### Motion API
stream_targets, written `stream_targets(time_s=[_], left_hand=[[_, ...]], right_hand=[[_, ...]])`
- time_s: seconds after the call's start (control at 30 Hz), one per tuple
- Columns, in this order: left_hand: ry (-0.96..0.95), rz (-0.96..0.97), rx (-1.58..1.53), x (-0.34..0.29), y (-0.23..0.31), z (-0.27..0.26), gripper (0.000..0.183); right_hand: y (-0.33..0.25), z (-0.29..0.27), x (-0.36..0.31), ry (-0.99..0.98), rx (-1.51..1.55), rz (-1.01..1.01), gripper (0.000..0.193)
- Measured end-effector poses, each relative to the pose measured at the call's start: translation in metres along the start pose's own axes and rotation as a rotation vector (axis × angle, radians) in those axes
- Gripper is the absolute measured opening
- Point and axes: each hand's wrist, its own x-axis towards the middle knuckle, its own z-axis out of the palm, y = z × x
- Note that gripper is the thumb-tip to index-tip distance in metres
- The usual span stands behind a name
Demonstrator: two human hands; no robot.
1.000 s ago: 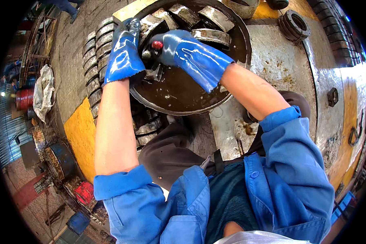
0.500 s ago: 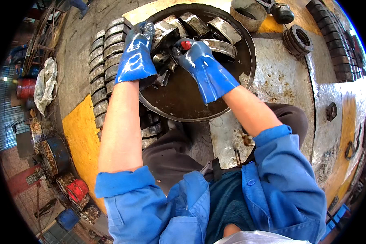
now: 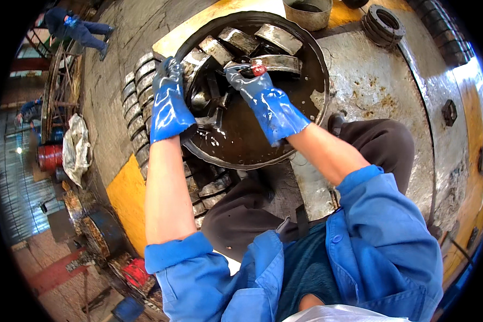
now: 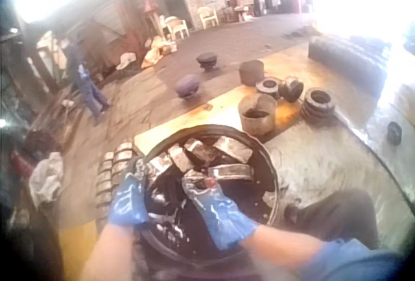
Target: The person cleans oily metal parts by scrubbing them with a small brush while they are submerged in a basin of fluid.
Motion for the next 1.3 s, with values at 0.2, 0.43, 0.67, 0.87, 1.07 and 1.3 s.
stream_targets(time_s=[0.2, 0.43, 0.67, 0.87, 1.07, 1.3], left_hand=[[0.053, -0.140, -0.381, -0.034, 0.042, 0.024, 0.050], [0.004, -0.080, -0.464, 0.001, -0.009, 0.009, 0.050], [0.055, -0.099, -0.407, -0.004, 0.005, 0.019, 0.053], [0.102, -0.108, -0.338, -0.012, 0.011, 0.018, 0.055], [0.148, -0.123, -0.219, -0.028, 0.035, 0.029, 0.057], [0.088, -0.095, -0.172, 0.004, -0.003, 0.015, 0.055]], right_hand=[[0.036, 0.022, -0.031, 0.151, 1.015, 0.582, 0.021], [0.020, 0.064, -0.025, 0.227, 1.356, 0.804, 0.024], [0.035, 0.042, 0.005, -0.130, 1.188, 0.826, 0.017], [0.017, 0.041, 0.005, -0.275, 0.728, 0.710, 0.026], [0.027, 0.037, 0.032, -0.334, -0.080, 0.093, 0.037], [-0.002, 0.027, 0.024, -0.385, -0.522, -0.217, 0.030]])
